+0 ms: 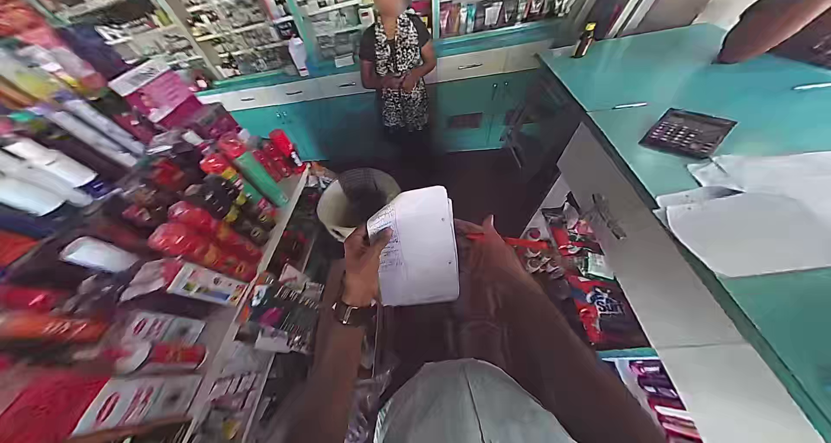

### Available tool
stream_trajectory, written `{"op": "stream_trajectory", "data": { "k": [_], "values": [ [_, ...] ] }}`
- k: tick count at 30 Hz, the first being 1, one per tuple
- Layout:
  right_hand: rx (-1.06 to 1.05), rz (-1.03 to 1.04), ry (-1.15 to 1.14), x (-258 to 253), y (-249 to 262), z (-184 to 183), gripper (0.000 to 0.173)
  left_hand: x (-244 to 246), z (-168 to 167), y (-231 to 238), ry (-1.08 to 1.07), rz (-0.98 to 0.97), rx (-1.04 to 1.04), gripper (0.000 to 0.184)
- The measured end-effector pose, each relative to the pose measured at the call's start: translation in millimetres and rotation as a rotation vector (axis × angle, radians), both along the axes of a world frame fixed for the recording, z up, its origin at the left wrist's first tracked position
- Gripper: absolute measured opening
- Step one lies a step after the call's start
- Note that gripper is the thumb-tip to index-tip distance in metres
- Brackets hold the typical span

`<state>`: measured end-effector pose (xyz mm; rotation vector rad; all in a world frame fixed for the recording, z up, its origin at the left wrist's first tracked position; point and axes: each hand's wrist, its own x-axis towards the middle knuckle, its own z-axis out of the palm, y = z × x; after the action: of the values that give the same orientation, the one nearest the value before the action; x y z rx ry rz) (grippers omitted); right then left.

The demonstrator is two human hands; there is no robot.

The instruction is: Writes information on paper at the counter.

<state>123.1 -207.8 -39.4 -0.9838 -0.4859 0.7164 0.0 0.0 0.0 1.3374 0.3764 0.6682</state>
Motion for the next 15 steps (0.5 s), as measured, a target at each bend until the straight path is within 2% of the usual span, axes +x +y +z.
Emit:
{"op": "stream_trajectory", "data": {
  "k": [2, 5, 8, 10, 15],
  "values": [
    [-0.022, -0.100, -0.270, 60, -8, 11, 0.052, 81, 0, 6, 0.014, -0.024, -0.139, 0.023],
    [-0.279, -0.327, -0.519, 125, -19, 19, 0.066, 191, 3, -3, 0.083, -0.138, -0.258, 0.025],
    [-0.370, -0.595, -0.440, 179, -28, 19, 0.067, 287, 21, -19, 0.147, -0.292, -0.348, 0.023],
    [-0.365, -0.737, -0.361, 217, -38, 14, 0.065, 345, 24, -33, 0.135, -0.420, -0.296, 0.026],
    [-0.267, -0.906, -0.382, 329, -66, -4, 0.064, 475, -7, -66, 0.044, -0.644, -0.090, 0.047]
  ]
}}
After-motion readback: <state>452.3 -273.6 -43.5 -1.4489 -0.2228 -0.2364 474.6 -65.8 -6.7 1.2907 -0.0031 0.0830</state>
